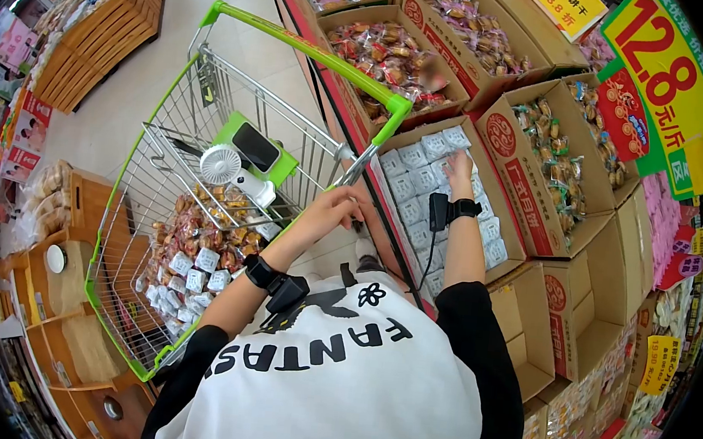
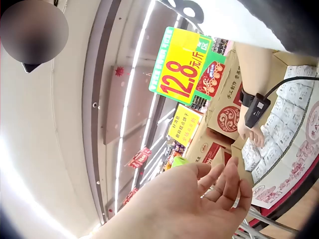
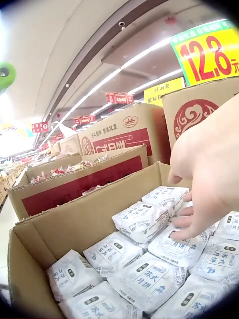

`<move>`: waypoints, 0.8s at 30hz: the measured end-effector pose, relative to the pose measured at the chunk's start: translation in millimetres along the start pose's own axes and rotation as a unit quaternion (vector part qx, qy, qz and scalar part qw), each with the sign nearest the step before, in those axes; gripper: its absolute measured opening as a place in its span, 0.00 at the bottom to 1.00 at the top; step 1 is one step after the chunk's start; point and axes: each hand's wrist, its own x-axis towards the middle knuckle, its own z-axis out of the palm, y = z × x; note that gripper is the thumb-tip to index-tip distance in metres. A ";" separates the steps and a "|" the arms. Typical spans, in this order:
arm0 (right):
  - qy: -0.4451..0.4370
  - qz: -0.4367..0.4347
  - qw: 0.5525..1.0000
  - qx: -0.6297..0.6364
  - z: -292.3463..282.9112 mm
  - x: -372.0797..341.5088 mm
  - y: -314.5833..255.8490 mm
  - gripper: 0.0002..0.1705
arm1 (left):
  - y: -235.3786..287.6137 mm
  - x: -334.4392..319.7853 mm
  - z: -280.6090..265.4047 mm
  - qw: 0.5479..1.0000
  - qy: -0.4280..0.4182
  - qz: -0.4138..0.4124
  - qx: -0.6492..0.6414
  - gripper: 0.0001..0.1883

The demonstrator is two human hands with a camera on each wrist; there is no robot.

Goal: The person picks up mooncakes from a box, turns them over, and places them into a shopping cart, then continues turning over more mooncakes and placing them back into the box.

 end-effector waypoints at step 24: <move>0.237 -0.021 0.949 -0.205 49.7 17.7 2.0 0.34 | -2.9 10.4 2.4 1.000 -0.005 0.008 0.000 0.09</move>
